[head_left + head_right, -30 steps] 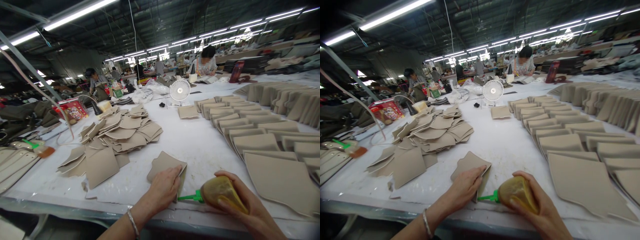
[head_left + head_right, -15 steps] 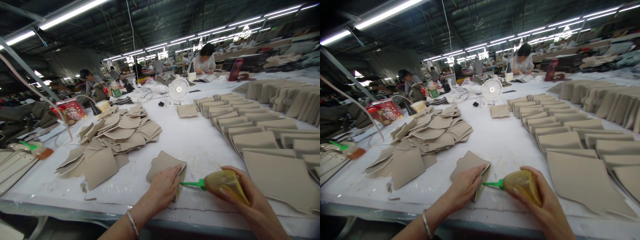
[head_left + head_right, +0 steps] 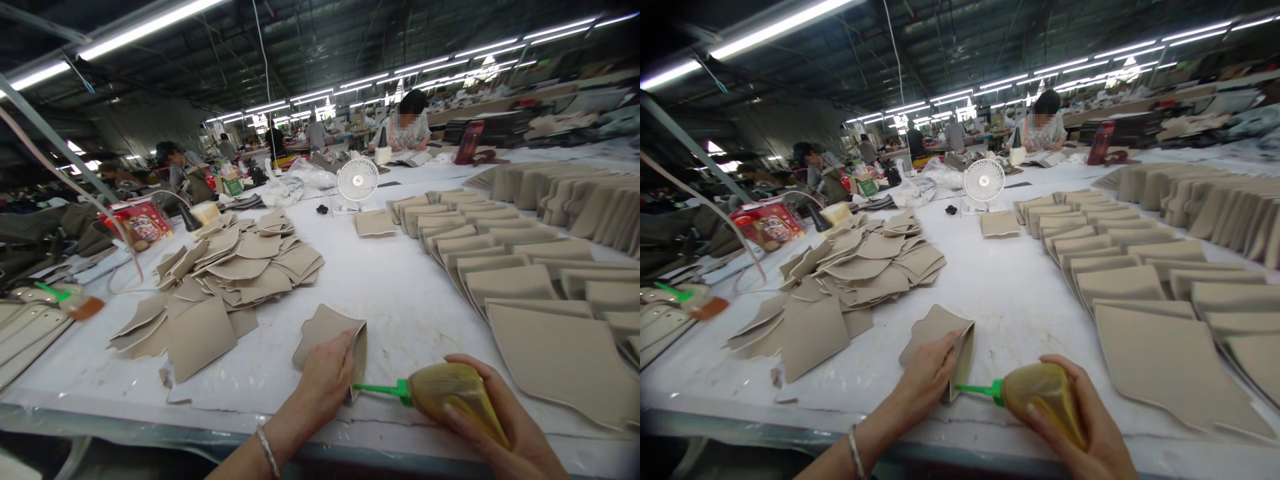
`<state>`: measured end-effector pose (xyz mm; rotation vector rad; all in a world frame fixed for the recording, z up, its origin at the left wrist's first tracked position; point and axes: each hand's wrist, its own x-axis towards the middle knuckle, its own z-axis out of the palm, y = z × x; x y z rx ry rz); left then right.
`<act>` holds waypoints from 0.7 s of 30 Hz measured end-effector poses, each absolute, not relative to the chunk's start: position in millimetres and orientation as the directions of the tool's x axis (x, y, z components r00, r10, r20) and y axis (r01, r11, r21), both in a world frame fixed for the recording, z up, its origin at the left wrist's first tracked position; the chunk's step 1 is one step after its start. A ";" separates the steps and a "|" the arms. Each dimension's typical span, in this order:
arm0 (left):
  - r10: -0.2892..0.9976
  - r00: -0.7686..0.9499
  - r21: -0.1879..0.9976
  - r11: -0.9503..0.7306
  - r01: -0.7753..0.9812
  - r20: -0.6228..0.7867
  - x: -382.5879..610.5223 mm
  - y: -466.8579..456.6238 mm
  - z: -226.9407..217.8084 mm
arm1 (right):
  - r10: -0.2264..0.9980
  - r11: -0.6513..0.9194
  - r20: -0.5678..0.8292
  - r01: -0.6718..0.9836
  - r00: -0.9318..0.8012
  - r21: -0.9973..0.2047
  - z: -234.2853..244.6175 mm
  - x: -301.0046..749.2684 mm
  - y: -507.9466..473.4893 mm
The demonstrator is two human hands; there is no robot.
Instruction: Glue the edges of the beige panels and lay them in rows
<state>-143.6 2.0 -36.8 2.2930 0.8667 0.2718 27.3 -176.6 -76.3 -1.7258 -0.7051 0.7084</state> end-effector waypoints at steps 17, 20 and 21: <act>0.627 0.778 0.646 -0.580 0.495 -0.033 -144.2 3.3 -39.6 | 0.634 -0.188 0.117 0.298 0.765 -0.936 -62.9 53.0 -134.6; 0.631 0.775 0.648 -0.573 0.502 -0.042 -142.7 4.7 -38.6 | 0.644 -0.163 0.130 0.302 0.753 -0.939 -60.1 57.0 -130.4; 0.631 0.774 0.649 -0.570 0.504 -0.046 -142.3 5.3 -38.1 | 0.649 -0.163 0.123 0.296 0.750 -0.941 -59.5 56.1 -131.1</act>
